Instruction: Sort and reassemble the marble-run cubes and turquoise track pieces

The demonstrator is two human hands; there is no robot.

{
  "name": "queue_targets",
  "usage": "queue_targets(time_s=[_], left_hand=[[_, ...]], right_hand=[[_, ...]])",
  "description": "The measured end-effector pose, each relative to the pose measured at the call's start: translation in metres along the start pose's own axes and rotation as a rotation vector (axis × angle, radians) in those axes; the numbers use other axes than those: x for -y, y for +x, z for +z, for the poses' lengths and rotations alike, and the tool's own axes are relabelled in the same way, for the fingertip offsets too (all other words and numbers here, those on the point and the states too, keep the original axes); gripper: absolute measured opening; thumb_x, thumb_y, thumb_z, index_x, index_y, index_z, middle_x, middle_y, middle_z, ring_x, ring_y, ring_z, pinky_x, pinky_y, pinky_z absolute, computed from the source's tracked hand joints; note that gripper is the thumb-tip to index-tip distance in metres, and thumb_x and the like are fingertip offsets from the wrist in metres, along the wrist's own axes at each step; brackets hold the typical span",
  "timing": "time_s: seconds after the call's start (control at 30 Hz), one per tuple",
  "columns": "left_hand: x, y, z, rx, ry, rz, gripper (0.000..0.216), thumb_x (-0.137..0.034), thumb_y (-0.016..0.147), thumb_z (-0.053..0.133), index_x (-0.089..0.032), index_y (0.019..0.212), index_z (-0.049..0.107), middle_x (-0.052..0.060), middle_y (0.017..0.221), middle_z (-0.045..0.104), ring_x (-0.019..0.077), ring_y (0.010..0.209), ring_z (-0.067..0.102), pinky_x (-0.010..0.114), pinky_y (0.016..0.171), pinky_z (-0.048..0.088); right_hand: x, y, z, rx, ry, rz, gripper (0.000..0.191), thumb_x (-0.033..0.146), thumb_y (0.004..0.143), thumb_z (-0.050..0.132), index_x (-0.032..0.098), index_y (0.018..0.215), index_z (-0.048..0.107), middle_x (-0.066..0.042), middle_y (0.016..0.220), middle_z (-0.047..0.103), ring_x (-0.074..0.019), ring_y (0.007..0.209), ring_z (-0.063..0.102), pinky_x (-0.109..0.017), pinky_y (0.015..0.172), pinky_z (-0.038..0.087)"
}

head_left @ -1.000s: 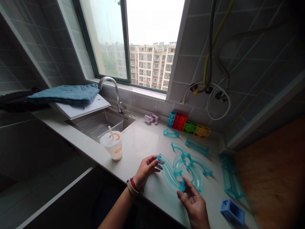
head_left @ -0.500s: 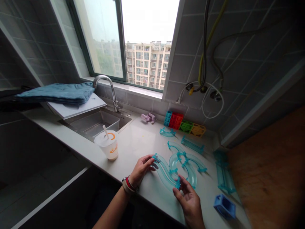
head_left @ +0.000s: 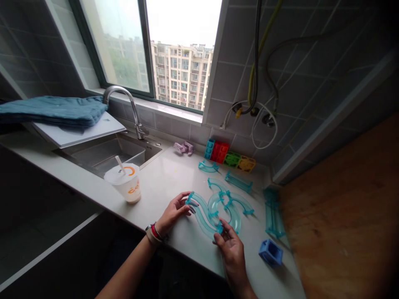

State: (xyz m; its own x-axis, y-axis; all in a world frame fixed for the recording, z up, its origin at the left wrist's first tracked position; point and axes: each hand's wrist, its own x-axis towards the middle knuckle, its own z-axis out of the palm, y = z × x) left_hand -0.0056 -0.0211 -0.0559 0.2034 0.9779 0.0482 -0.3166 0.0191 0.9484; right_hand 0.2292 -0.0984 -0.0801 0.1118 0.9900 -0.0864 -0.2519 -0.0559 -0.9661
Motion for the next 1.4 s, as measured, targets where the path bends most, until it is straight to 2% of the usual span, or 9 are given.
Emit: queue_targets(time_s=[0.17, 0.4, 0.57, 0.7, 0.83, 0.93, 1.07, 1.2, 1.4], left_hand=[[-0.002, 0.0, 0.001, 0.024, 0.06, 0.018, 0.058, -0.06, 0.082, 0.08, -0.014, 0.116, 0.069, 0.016, 0.107, 0.077, 0.0223, 0.083, 0.072, 0.03, 0.07, 0.054], [-0.005, -0.001, 0.004, 0.012, 0.113, 0.032, 0.044, -0.05, 0.088, 0.077, -0.014, 0.11, 0.071, 0.013, 0.1, 0.077, 0.0201, 0.081, 0.07, 0.028, 0.07, 0.053], [0.0, -0.003, 0.009, 0.038, 0.117, 0.048, 0.055, -0.041, 0.072, 0.094, -0.015, 0.114, 0.07, 0.012, 0.103, 0.077, 0.0214, 0.087, 0.07, 0.031, 0.079, 0.054], [0.004, -0.016, 0.027, 0.08, 0.1, 0.019, 0.066, -0.044, 0.077, 0.09, -0.02, 0.132, 0.063, 0.015, 0.119, 0.075, 0.026, 0.1, 0.072, 0.038, 0.09, 0.056], [-0.005, -0.03, 0.053, 0.137, 0.129, -0.012, 0.058, -0.049, 0.089, 0.078, -0.019, 0.136, 0.061, 0.018, 0.122, 0.074, 0.0298, 0.104, 0.073, 0.045, 0.096, 0.056], [-0.02, -0.03, 0.064, 0.11, 0.277, 0.022, 0.056, -0.055, 0.092, 0.071, -0.016, 0.13, 0.062, 0.017, 0.112, 0.075, 0.0297, 0.099, 0.074, 0.044, 0.091, 0.058], [-0.044, -0.011, 0.058, -0.041, 0.503, 0.082, 0.048, -0.057, 0.091, 0.07, -0.016, 0.117, 0.064, 0.013, 0.106, 0.073, 0.0256, 0.097, 0.07, 0.036, 0.084, 0.056], [-0.071, 0.029, 0.036, -0.198, 0.841, 0.12, 0.049, -0.055, 0.084, 0.077, -0.019, 0.115, 0.067, 0.006, 0.095, 0.069, 0.0232, 0.09, 0.065, 0.035, 0.082, 0.052], [-0.087, 0.106, 0.008, -0.164, 1.314, 0.001, 0.038, -0.043, 0.084, 0.082, -0.018, 0.112, 0.071, 0.006, 0.1, 0.073, 0.0244, 0.094, 0.068, 0.044, 0.091, 0.054]], right_hand=[[0.002, -0.001, 0.002, 0.007, 0.015, -0.02, 0.065, 0.042, 0.078, 0.088, 0.02, 0.136, 0.066, -0.013, 0.133, 0.07, -0.0266, 0.116, 0.068, -0.036, 0.093, 0.058], [0.003, -0.002, 0.002, 0.007, 0.002, -0.029, 0.063, 0.044, 0.079, 0.087, 0.02, 0.134, 0.068, -0.012, 0.128, 0.071, -0.024, 0.107, 0.068, -0.034, 0.09, 0.057], [0.003, -0.001, 0.0, 0.039, 0.028, 0.002, 0.061, 0.048, 0.082, 0.084, 0.02, 0.134, 0.068, -0.012, 0.132, 0.07, -0.025, 0.108, 0.068, -0.034, 0.084, 0.06], [0.004, -0.001, -0.001, 0.113, 0.072, 0.064, 0.058, 0.053, 0.087, 0.077, 0.02, 0.134, 0.068, -0.013, 0.131, 0.07, -0.0265, 0.105, 0.07, -0.033, 0.076, 0.061], [0.008, -0.001, 0.002, 0.192, 0.076, 0.082, 0.048, 0.056, 0.091, 0.073, 0.017, 0.119, 0.075, -0.012, 0.112, 0.077, -0.022, 0.084, 0.073, -0.034, 0.073, 0.061], [0.013, -0.002, 0.005, 0.224, 0.074, 0.119, 0.053, 0.061, 0.093, 0.066, 0.015, 0.119, 0.074, -0.009, 0.087, 0.077, -0.0214, 0.074, 0.073, -0.035, 0.071, 0.061], [0.019, -0.004, 0.008, 0.25, -0.001, 0.12, 0.063, 0.063, 0.094, 0.065, 0.016, 0.137, 0.064, -0.011, 0.099, 0.079, -0.021, 0.074, 0.073, -0.034, 0.07, 0.061], [0.021, -0.01, 0.009, 0.354, -0.163, 0.011, 0.052, 0.058, 0.095, 0.064, 0.017, 0.126, 0.071, -0.011, 0.099, 0.078, -0.0198, 0.074, 0.07, -0.033, 0.072, 0.059], [0.024, -0.019, 0.007, 0.509, -0.319, -0.087, 0.035, 0.048, 0.098, 0.062, 0.018, 0.107, 0.077, -0.007, 0.084, 0.077, -0.0206, 0.075, 0.071, -0.03, 0.072, 0.055]])
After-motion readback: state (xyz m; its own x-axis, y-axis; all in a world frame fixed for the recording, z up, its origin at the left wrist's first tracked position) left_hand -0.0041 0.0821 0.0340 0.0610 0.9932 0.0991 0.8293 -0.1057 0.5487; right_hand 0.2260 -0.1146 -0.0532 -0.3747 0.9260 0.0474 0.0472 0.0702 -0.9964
